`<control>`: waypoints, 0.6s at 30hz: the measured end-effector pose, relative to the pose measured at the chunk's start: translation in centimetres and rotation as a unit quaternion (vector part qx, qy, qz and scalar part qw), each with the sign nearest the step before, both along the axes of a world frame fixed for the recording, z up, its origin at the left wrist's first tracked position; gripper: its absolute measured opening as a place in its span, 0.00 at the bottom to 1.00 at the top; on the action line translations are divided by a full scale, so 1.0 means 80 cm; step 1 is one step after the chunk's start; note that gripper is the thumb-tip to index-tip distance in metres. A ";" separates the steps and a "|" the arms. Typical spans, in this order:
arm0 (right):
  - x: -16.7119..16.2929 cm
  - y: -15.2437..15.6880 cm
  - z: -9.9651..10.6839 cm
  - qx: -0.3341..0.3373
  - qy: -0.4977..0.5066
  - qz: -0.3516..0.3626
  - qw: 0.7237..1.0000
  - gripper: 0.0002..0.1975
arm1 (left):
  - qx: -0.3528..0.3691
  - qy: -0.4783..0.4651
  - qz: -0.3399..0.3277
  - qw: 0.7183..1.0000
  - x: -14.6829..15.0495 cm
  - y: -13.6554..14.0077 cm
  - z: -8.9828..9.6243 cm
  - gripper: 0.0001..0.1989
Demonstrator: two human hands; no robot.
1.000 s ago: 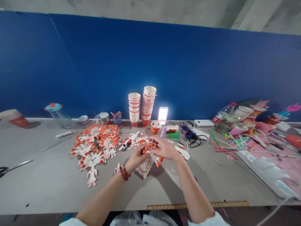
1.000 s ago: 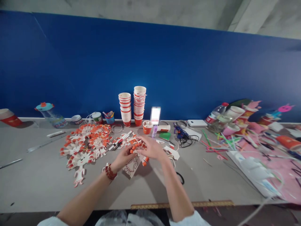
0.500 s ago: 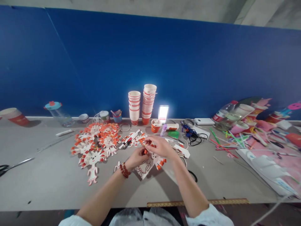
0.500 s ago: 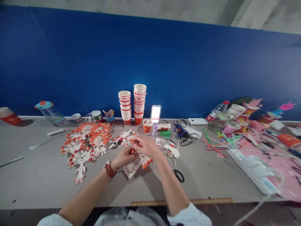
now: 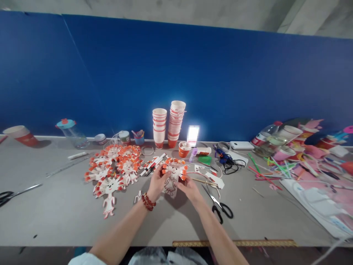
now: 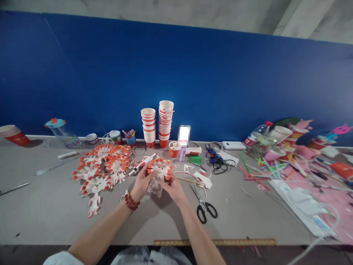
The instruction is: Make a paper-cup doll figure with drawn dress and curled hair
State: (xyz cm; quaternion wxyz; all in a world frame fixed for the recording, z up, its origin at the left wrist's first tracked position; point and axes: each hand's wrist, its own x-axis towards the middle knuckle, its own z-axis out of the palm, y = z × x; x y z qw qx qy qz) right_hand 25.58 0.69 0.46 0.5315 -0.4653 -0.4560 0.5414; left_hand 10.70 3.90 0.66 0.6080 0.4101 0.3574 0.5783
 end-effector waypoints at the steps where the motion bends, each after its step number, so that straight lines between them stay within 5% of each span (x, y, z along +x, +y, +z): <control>1: -0.010 0.001 -0.001 0.005 -0.005 -0.039 0.999 0.21 | 0.001 -0.003 0.002 1.000 0.001 -0.001 0.000 0.21; 6: -0.028 0.014 -0.008 0.008 -0.012 -0.103 0.995 0.21 | -0.015 -0.010 0.018 1.000 -0.001 0.000 -0.003 0.20; 18: -0.032 0.005 -0.015 -0.014 0.048 -0.083 0.995 0.22 | -0.096 -0.035 0.009 0.995 0.003 -0.004 0.008 0.21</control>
